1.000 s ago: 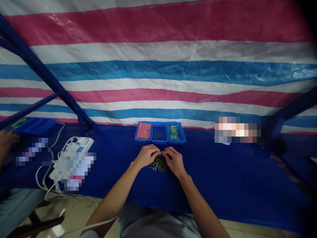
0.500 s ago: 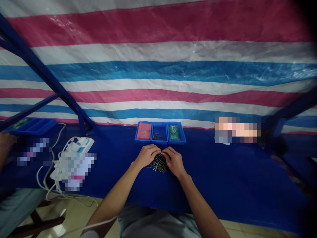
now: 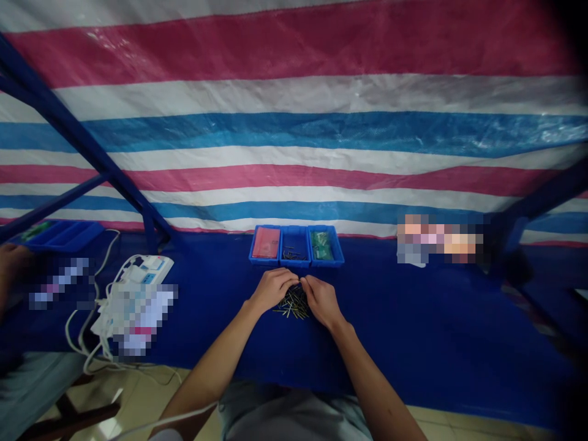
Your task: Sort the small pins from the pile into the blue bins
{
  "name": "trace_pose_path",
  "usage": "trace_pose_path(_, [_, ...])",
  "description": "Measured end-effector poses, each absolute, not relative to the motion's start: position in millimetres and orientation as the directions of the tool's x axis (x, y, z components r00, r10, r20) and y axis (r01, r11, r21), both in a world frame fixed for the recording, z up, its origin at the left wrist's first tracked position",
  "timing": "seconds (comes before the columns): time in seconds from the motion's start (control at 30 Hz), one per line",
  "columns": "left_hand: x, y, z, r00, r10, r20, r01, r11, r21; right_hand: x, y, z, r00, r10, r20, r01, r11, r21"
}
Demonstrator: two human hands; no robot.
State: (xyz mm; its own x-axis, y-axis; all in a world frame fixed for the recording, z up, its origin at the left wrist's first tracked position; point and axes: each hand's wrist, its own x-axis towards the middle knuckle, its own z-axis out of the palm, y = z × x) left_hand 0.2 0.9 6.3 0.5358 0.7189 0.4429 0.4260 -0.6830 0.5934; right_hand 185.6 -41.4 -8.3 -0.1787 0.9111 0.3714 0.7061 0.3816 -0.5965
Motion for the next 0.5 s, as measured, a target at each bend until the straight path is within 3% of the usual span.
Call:
trace_pose_path(0.3, [-1.7,-0.2,8.7,0.501,0.752,0.428,0.426,-0.645,0.634,187.0,-42.4,-4.0,-0.137,0.910,0.390,0.566,0.395,-0.723])
trace_pose_path(0.5, [-1.2,0.6,6.6,0.498,0.758,0.420,0.435,-0.638,0.636,187.8,-41.4,-4.8,-0.147,0.899,0.413,0.547,0.422,-0.723])
